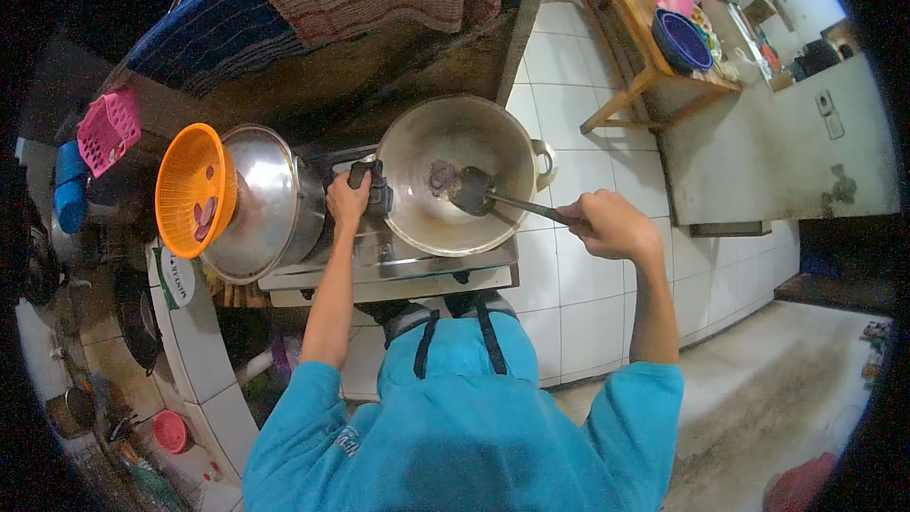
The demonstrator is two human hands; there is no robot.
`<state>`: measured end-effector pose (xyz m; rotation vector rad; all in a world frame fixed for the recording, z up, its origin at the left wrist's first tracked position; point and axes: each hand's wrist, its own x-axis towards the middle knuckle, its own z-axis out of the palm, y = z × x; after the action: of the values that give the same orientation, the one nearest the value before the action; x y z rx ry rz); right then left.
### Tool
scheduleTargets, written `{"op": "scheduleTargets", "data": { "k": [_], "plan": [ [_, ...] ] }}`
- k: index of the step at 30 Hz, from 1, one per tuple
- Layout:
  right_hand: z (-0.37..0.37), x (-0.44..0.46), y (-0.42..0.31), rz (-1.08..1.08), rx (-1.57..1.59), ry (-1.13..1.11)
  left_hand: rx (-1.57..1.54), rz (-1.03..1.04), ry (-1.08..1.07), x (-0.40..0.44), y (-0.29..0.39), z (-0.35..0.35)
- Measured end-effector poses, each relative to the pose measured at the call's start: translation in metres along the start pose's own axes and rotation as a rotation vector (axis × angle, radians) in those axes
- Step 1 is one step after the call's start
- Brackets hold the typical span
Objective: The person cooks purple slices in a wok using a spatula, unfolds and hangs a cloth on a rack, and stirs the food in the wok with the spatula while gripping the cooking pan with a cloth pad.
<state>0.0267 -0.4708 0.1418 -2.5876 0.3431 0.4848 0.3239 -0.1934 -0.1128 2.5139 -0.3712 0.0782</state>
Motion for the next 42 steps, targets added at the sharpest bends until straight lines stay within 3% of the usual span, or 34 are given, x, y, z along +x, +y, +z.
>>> {"op": "scheduleTargets", "data": {
  "k": [13,16,19,22,42],
  "plan": [
    [-0.007,-0.007,0.005,-0.008,-0.027,-0.048,-0.003,-0.022,-0.029,0.004,0.002,-0.006],
    [0.004,-0.002,0.006,-0.072,-0.057,0.041,-0.043,-0.013,-0.035,0.005,0.002,-0.007],
    [-0.002,-0.007,0.008,-0.035,0.074,0.05,0.009,0.002,0.006,0.002,0.007,-0.012],
    [-0.004,-0.004,0.001,-0.036,-0.067,-0.02,-0.02,0.002,-0.03,0.004,0.004,-0.01],
    [-0.007,-0.003,0.005,0.003,0.055,-0.013,-0.004,-0.062,-0.089,0.002,0.003,-0.01]
  ]
}}
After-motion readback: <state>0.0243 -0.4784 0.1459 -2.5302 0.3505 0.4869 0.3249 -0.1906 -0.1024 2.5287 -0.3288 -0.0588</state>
